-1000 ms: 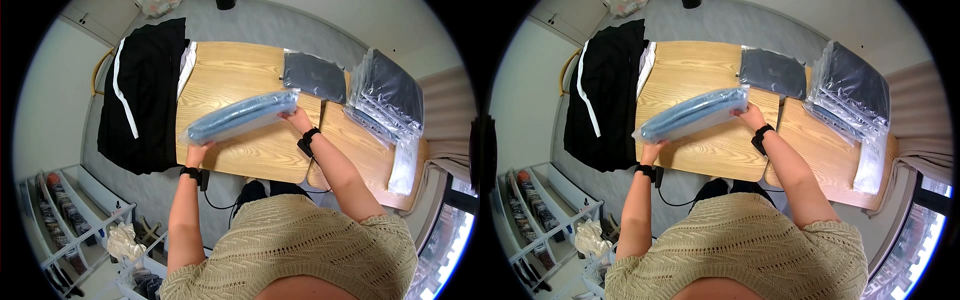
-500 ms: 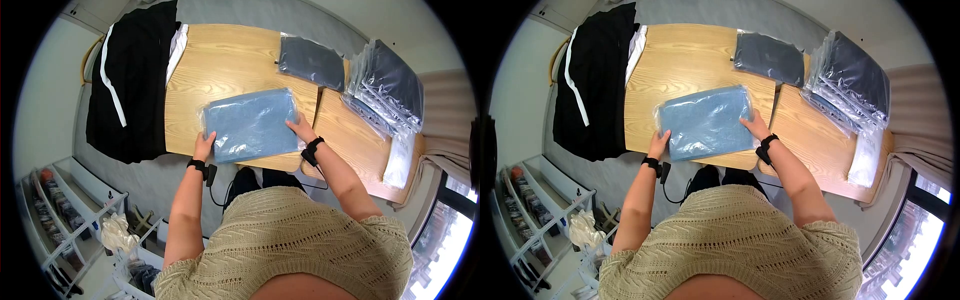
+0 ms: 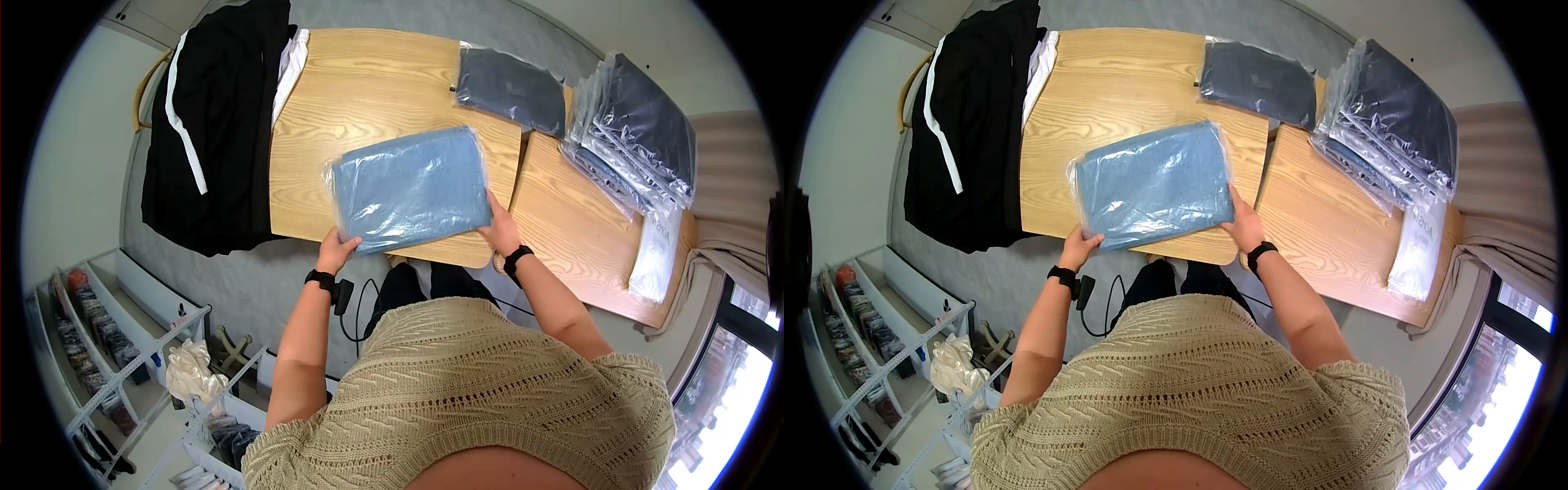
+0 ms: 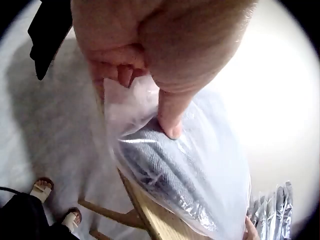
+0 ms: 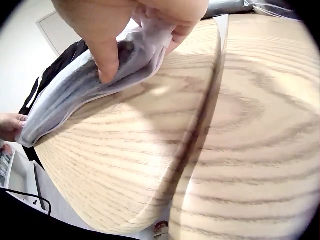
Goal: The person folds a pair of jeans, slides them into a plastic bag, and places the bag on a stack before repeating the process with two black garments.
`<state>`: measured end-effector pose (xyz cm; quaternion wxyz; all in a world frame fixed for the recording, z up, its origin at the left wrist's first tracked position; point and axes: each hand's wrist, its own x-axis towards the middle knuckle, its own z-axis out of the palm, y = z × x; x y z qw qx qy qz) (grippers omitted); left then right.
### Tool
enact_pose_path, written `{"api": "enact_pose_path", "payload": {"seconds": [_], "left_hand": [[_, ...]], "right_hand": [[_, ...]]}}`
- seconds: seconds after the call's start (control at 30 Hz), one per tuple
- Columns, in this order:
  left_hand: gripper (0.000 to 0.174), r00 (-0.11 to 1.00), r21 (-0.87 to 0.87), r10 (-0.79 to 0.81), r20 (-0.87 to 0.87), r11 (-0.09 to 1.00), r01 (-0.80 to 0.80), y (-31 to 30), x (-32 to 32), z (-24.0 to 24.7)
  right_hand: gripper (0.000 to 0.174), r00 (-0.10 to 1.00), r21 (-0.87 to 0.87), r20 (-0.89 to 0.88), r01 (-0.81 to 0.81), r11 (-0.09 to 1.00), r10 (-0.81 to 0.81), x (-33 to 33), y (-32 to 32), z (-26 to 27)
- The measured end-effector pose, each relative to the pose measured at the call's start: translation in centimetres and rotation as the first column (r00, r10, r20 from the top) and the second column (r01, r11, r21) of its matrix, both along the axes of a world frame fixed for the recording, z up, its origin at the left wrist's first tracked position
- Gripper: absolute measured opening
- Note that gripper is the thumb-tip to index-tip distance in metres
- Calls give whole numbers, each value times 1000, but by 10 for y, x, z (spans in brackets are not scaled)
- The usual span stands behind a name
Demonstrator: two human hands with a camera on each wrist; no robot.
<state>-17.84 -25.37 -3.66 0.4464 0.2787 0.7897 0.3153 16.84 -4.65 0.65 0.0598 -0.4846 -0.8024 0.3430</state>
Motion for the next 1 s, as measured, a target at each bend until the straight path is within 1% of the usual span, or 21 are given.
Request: {"api": "enact_pose_path", "payload": {"seconds": [0.07, 0.13, 0.17, 0.2, 0.23, 0.27, 0.3, 0.33, 0.37, 0.4, 0.43, 0.47, 0.5, 0.53, 0.57, 0.6, 0.63, 0.67, 0.8, 0.87, 1.0], "left_hand": [[45, 999, 35, 43, 8, 998, -43, -2, 2, -22], [47, 996, 73, 87, 17, 993, -88, -6, -1, -34], [47, 1000, -40, 11, 5, 999, -11, -6, -3, -24], [47, 998, -153, -66, 1, 986, 66, -5, -4, -10], [47, 998, -148, -66, -3, 987, 65, -6, -2, 4], [51, 959, -32, -30, -282, 999, 22, -8, 6, 25], [54, 844, 96, 43, -535, 995, 11, -6, 10, 44], [57, 827, 72, 26, -561, 997, 18, -2, 10, 58], [57, 825, 77, 30, -564, 997, 16, 9, 11, 66], [58, 752, 154, -52, -657, 967, 201, 18, 15, 72], [60, 658, 203, -114, -744, 900, 385, 27, 21, 75], [60, 661, 201, -116, -741, 901, 384, 38, 29, 74], [60, 558, 105, -232, -797, 856, 506, 54, 36, 73], [61, 434, -1, -336, -836, 791, 611, 69, 40, 72], [61, 432, 0, -334, -838, 792, 611, 82, 41, 69], [60, 354, -60, -387, -852, 742, 668, 91, 41, 65], [59, 274, -121, -436, -857, 687, 717, 98, 40, 61], [59, 261, -141, -447, -856, 686, 714, 104, 37, 56], [61, 265, -192, -516, -815, 671, 716, 110, 34, 42], [63, 231, -248, -541, -808, 670, 700, 111, 35, 37], [63, 295, -200, -557, -777, 661, 723, 115, 31, 29]], "right_hand": [[94, 1000, -15, 18, 11, 1000, -11, 4, 2, -2], [90, 999, -47, -21, 33, 998, -34, 8, 6, -8], [90, 999, -45, -23, 32, 998, -33, 7, 6, -2], [87, 993, -96, -32, 110, 989, -113, 6, 4, 8], [83, 980, -145, -40, 185, 972, -193, 5, 3, 16], [79, 962, -66, -88, 253, 965, -258, 6, -2, 13], [75, 937, 11, -145, 323, 946, -318, 7, -8, 8], [70, 946, 149, -120, 317, 937, -301, 3, -14, 12], [70, 946, 153, -125, 316, 936, -299, -8, -14, 20], [67, 985, 291, -116, 160, 943, -131, -19, -19, 26], [65, 996, 418, -81, 0, 908, 37, -29, -27, 30], [60, 996, 378, -31, -69, 923, 87, -44, -25, 29], [60, 996, 379, -30, -70, 923, 88, -58, -23, 23], [58, 981, 443, 114, -189, 876, 155, -73, -19, 18], [56, 944, 486, 258, -310, 817, 205, -86, -13, 15], [56, 944, 484, 258, -311, 818, 206, -93, -7, 13], [56, 930, 491, 315, -329, 807, 188, -99, -1, 12], [55, 913, 496, 372, -349, 795, 169, -102, 4, 11], [54, 909, 430, 364, -357, 829, 203, -104, 15, 6], [54, 908, 400, 356, -360, 843, 219, -104, 16, 3], [54, 901, 352, 363, -371, 860, 240, -106, 22, 1]]}}
